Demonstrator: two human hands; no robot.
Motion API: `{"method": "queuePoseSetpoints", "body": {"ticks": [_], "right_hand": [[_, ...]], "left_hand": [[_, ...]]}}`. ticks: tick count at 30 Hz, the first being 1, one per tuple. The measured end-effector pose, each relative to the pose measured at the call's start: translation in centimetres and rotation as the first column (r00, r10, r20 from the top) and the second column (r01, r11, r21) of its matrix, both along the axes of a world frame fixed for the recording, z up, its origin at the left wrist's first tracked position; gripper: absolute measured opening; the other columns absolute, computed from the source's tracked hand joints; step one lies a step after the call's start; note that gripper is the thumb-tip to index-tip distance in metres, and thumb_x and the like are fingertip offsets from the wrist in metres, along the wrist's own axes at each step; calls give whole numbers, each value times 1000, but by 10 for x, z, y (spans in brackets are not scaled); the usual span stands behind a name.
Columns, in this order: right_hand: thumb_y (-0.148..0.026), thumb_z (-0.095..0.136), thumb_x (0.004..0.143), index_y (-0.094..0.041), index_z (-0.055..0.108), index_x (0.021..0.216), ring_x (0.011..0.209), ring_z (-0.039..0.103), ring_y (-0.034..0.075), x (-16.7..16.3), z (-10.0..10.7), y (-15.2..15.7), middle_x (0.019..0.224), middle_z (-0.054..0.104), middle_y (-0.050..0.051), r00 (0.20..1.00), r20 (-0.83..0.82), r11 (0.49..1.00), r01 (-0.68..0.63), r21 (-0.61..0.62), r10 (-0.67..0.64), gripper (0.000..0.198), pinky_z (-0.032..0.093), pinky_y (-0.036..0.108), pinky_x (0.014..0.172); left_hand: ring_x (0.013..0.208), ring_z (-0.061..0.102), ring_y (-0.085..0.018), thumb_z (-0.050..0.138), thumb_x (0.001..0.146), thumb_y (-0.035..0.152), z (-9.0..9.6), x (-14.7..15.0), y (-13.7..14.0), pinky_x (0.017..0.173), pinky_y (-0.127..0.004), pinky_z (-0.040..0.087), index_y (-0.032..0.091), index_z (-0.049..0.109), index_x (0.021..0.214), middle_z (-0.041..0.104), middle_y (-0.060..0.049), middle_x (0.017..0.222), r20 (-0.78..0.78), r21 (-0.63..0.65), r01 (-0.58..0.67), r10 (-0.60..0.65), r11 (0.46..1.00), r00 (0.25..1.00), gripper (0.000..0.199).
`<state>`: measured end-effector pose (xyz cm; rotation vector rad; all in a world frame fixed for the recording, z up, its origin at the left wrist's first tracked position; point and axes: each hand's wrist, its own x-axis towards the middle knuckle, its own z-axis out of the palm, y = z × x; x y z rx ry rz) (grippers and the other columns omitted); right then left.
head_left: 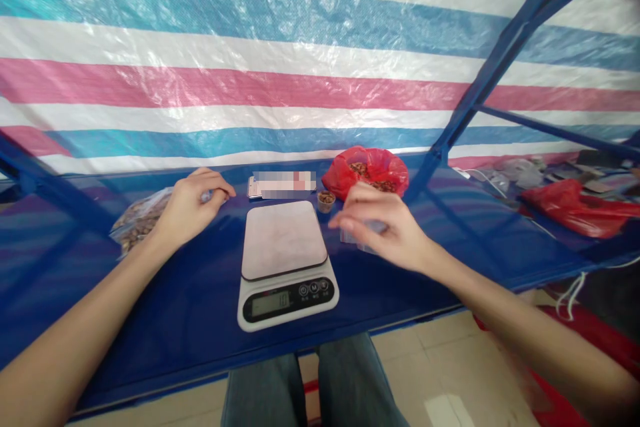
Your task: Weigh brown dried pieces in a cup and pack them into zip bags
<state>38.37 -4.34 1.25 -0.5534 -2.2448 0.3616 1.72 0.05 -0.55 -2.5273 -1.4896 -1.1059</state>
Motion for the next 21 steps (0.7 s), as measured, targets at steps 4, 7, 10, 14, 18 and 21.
{"method": "queuePoseSetpoints", "body": {"ticks": [4, 7, 10, 14, 18, 21], "right_hand": [[-26, 60, 105, -16, 79, 109, 81, 55, 18, 5, -15, -47, 84, 62, 5, 968, 220, 991, -130, 45, 117, 21, 43, 35, 75], [-23, 57, 106, -16, 76, 119, 81, 55, 18, 8, -26, -56, 87, 63, 5, 943, 308, 986, -156, 65, 129, 25, 41, 36, 77], [-21, 56, 106, -16, 75, 123, 79, 54, 18, 6, -29, -55, 84, 63, 5, 937, 331, 987, -141, 74, 109, 26, 41, 37, 76], [-18, 57, 104, -17, 76, 119, 73, 51, 18, 1, -30, -54, 77, 62, 3, 942, 320, 993, -114, 40, 95, 24, 40, 37, 71], [-16, 57, 103, -20, 77, 113, 72, 51, 20, -5, -29, -56, 73, 65, 3, 947, 302, 994, -109, -6, 106, 23, 40, 38, 68], [-20, 58, 104, -23, 79, 109, 76, 54, 20, -7, -23, -53, 76, 69, 4, 948, 292, 992, -111, -54, 122, 22, 42, 38, 70]], "left_hand": [[87, 64, -22, 46, 86, 19, -1, 1, 1, 86, -35, 50, 20, 74, 75, 75, -4, 80, 9, -16, -6, 6, 1000, 1000, 30], [87, 64, -22, 47, 84, 20, -2, 2, 1, 86, -35, 51, 21, 74, 74, 74, -3, 79, 18, -16, -11, 11, 1000, 1000, 30], [87, 65, -22, 46, 83, 20, -2, 3, 1, 87, -36, 51, 21, 74, 73, 74, -4, 77, 31, -18, -20, 20, 1000, 999, 29], [88, 64, -23, 46, 84, 19, -2, 1, 0, 87, -37, 51, 21, 74, 74, 74, -4, 78, 38, -21, -31, 32, 999, 999, 30], [90, 64, -23, 46, 82, 18, -3, 1, 1, 89, -38, 52, 20, 74, 74, 75, -5, 81, 36, -38, -40, 41, 999, 999, 30], [90, 64, -23, 46, 81, 17, -3, 1, 2, 89, -38, 52, 21, 74, 74, 75, -5, 80, 31, -47, -33, 34, 998, 999, 29]]}}
